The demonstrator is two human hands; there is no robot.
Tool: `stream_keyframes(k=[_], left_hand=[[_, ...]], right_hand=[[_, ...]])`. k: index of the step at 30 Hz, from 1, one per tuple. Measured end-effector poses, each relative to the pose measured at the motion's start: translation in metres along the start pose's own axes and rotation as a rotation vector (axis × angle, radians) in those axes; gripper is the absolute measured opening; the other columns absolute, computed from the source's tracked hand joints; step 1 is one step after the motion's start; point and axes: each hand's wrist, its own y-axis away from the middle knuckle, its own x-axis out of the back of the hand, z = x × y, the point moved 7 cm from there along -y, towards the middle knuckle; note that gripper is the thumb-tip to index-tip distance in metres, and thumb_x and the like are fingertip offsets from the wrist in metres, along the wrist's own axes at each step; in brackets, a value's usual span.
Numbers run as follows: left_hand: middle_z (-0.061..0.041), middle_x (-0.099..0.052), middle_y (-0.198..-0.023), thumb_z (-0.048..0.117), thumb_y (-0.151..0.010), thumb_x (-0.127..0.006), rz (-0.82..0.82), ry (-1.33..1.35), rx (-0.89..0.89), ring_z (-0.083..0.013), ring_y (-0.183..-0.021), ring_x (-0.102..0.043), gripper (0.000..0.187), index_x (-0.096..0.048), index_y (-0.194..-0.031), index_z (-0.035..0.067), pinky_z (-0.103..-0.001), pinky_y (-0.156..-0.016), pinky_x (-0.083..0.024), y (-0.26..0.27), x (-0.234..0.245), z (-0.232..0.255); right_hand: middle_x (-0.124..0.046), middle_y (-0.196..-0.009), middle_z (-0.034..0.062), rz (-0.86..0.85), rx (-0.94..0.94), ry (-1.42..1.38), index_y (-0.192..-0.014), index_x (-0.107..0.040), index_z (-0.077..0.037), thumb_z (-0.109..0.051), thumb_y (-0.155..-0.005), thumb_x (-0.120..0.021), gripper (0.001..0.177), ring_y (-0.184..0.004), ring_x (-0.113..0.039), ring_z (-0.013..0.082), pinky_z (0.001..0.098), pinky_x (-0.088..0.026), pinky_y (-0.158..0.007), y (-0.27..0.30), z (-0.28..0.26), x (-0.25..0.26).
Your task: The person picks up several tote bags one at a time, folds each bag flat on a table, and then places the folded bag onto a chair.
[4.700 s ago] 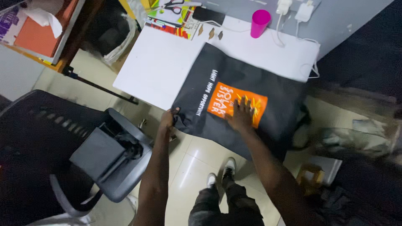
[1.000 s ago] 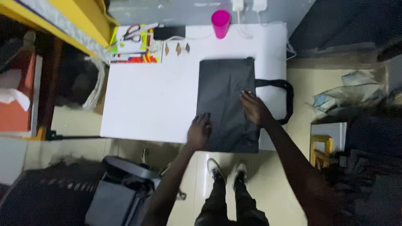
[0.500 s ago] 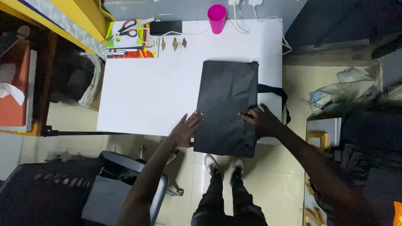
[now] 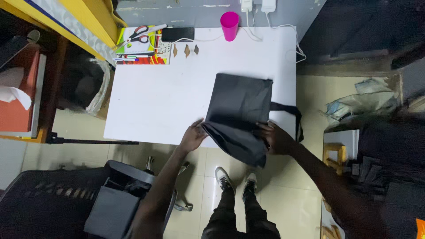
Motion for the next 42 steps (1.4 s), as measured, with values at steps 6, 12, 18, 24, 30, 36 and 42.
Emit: stream_keyframes(k=[6, 12, 18, 24, 30, 36, 42], left_hand=[[-0.015, -0.061, -0.124, 0.038, -0.089, -0.068, 0.182, 0.491, 0.171, -0.038, -0.125, -0.048, 0.045, -0.062, -0.126, 0.013, -0.054, -0.106, -0.037, 0.0, -0.01, -0.055], [-0.02, -0.063, -0.118, 0.004, -0.076, -0.077, 0.195, 0.413, 0.147, -0.0435, -0.127, -0.044, 0.042, -0.064, -0.116, 0.003, -0.059, -0.109, -0.033, -0.018, 0.009, -0.021], [-0.02, -0.065, -0.079, 0.026, -0.09, -0.07, 0.344, 0.336, 0.208, -0.0396, -0.083, -0.062, 0.027, -0.066, -0.086, 0.0, -0.051, -0.077, -0.049, -0.027, -0.034, -0.077], [-0.013, -0.058, -0.056, 0.059, -0.084, -0.063, 0.308, 0.314, 0.535, -0.0283, -0.06, -0.058, 0.055, -0.061, -0.063, 0.008, -0.041, -0.063, -0.043, -0.023, -0.032, -0.064], [-0.014, -0.069, -0.071, 0.053, -0.082, -0.062, 0.245, 0.219, 0.658, -0.0317, -0.078, -0.07, 0.047, -0.068, -0.087, 0.007, -0.04, -0.071, -0.05, -0.024, -0.005, -0.029], [-0.006, -0.059, -0.055, 0.048, -0.084, -0.063, 0.191, 0.162, 0.706, -0.0191, -0.059, -0.064, 0.038, -0.062, -0.072, 0.013, -0.031, -0.061, -0.048, -0.028, -0.012, -0.036], [-0.03, -0.041, -0.139, 0.061, -0.092, -0.025, 0.456, -0.209, 0.217, -0.0443, -0.134, -0.034, 0.081, -0.032, -0.141, -0.004, -0.051, -0.112, -0.023, -0.055, 0.014, 0.01]], right_hand=[[-0.05, -0.071, 0.0169, 0.519, -0.175, -0.088, -0.085, -0.052, -0.001, -0.008, -0.093, -0.056, 0.011, -0.069, -0.055, 0.035, 0.0443, -0.041, -0.064, 0.007, 0.062, -0.042], [-0.043, -0.071, -0.0008, 0.566, -0.716, -1.158, -0.078, -0.055, -0.008, -0.024, -0.092, -0.062, 0.022, -0.065, -0.041, 0.017, 0.036, -0.034, -0.064, -0.008, 0.144, -0.096], [-0.052, -0.074, -0.0001, 0.53, -0.814, -1.177, -0.1, -0.064, -0.008, -0.027, -0.096, -0.058, 0.021, -0.065, -0.046, 0.0127, 0.0295, -0.041, -0.068, 0.008, 0.172, -0.12], [-0.054, -0.072, 0.0025, 0.529, -1.045, -0.772, -0.097, -0.057, -0.015, -0.04, -0.084, -0.07, 0.031, -0.067, -0.057, 0.0191, 0.0361, -0.041, -0.067, -0.009, 0.14, -0.058], [-0.056, -0.127, 0.0193, 0.605, -0.72, 0.097, -0.126, -0.054, -0.003, -0.024, -0.088, -0.074, 0.047, -0.13, -0.043, 0.0377, 0.0584, -0.022, -0.109, -0.056, 0.023, 0.089], [-0.036, -0.152, 0.0123, 0.529, -0.494, 0.158, -0.142, -0.046, -0.007, -0.048, -0.098, -0.049, 0.06, -0.144, -0.022, 0.0313, 0.0609, -0.004, -0.113, -0.106, 0.041, 0.056], [-0.046, -0.145, 0.0116, 0.449, -0.453, 0.224, -0.136, -0.052, -0.012, -0.06, -0.093, -0.042, 0.066, -0.138, -0.036, 0.0344, 0.0651, -0.016, -0.109, -0.119, 0.058, 0.03]])
